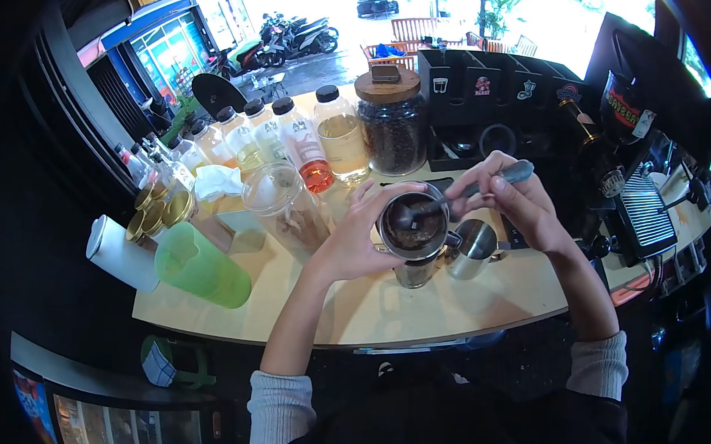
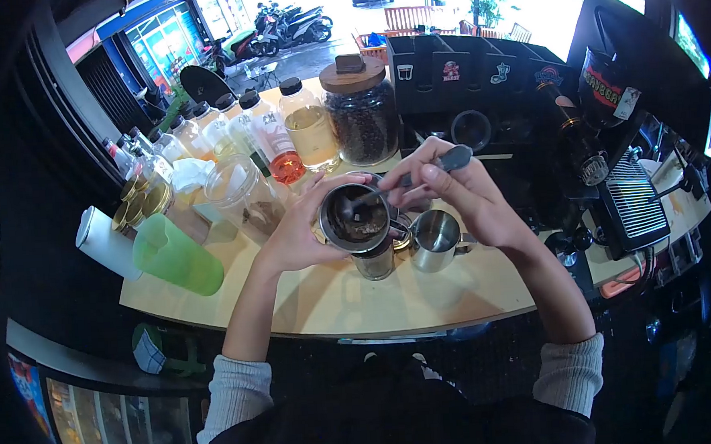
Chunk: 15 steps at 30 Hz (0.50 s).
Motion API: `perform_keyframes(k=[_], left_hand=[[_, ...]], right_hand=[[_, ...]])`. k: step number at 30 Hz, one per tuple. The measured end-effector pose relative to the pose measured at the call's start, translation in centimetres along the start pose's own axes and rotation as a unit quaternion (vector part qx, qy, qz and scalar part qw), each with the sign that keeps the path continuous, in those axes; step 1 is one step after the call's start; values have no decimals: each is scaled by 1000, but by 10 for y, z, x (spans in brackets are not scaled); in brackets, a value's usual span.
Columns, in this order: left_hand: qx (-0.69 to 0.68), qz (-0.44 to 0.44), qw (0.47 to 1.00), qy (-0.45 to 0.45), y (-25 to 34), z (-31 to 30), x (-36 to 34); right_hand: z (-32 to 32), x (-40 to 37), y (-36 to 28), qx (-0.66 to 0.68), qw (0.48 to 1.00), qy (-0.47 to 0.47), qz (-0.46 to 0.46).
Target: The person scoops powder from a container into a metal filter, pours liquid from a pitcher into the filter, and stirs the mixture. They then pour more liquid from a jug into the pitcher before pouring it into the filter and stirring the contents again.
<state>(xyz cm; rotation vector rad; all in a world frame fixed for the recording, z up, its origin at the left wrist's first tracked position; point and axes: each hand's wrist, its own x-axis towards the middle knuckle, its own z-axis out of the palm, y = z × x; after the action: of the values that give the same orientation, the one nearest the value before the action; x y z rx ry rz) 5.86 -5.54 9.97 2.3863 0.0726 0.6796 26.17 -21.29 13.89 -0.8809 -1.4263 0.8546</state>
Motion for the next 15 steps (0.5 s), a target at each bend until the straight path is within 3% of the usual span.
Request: perform_keyframes(k=[4,13,15], left_hand=[[0,15,1000,5,-3,0,0],[32,-7,999,32,7,-2,3],[38,-5,998,49,8,-1,4]], right_hand=[[5,-1,-2,-36,999,-34,4],[10,-3,-6,-115,993,3,-14],[14,-2,-4,-105,991,55,-67]])
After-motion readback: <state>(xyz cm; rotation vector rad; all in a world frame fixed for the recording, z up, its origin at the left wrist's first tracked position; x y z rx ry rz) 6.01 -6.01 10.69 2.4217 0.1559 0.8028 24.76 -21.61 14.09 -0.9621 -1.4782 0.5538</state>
